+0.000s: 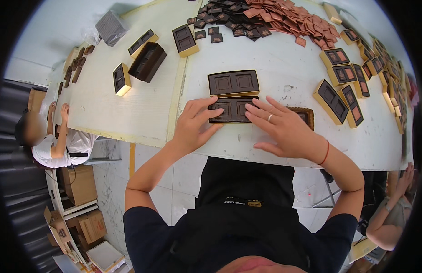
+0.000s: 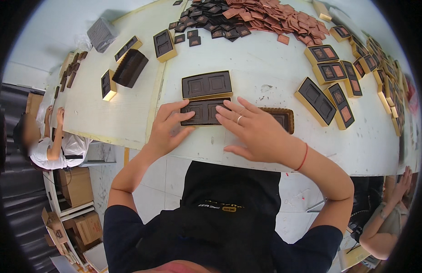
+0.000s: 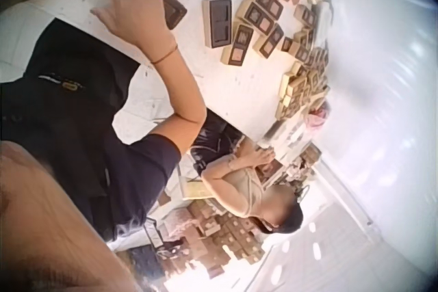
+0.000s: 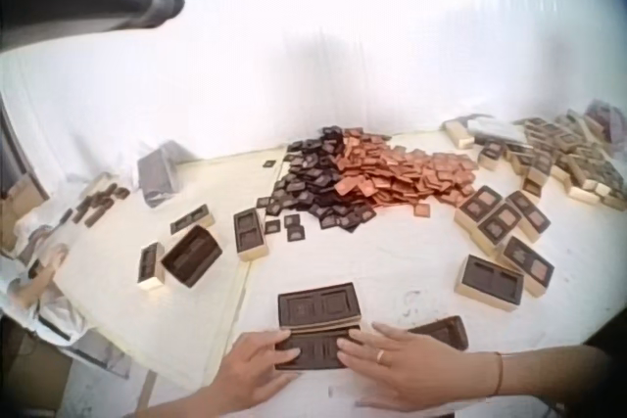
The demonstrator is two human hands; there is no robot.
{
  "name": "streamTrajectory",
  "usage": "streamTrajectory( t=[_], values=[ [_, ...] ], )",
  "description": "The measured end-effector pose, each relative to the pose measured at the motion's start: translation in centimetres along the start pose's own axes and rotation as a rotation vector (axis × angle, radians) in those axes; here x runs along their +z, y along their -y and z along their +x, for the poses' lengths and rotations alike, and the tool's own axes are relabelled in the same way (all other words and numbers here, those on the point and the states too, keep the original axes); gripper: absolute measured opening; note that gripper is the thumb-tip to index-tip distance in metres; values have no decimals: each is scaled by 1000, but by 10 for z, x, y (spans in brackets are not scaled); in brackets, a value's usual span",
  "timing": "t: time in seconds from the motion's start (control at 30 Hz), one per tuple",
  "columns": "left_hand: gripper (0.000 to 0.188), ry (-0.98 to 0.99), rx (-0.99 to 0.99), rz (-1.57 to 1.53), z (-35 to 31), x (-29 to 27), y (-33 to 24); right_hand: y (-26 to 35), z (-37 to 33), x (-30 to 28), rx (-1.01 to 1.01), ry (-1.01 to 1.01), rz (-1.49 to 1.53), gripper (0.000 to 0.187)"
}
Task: The person places small square inserts into rectangular compact cases on a table, then closes the cases and stacks them. The person also handles plastic bags and larger chocolate bars, placing them into trays.
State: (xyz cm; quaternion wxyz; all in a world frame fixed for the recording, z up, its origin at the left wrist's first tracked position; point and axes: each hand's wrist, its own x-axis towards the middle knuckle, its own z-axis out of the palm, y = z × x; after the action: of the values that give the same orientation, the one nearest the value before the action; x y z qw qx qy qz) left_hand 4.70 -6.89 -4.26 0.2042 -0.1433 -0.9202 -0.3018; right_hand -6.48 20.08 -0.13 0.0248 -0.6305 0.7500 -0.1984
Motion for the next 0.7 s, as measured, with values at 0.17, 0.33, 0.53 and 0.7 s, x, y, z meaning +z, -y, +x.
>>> streamTrajectory(
  t=[0.17,0.33,0.53,0.7],
  values=[
    [44,-14,1,-5,0,-6,-4,-8,-38,-35,245,-118,-26,76],
    [48,-51,146,-11,4,-14,-9,-10,-73,-30,421,-55,16,75],
    [49,9,223,-300,31,6,-70,13,-55,-43,264,-205,226,70],
    [43,-50,409,-222,46,5,-61,21,-18,-34,134,-453,303,66]
  ],
)
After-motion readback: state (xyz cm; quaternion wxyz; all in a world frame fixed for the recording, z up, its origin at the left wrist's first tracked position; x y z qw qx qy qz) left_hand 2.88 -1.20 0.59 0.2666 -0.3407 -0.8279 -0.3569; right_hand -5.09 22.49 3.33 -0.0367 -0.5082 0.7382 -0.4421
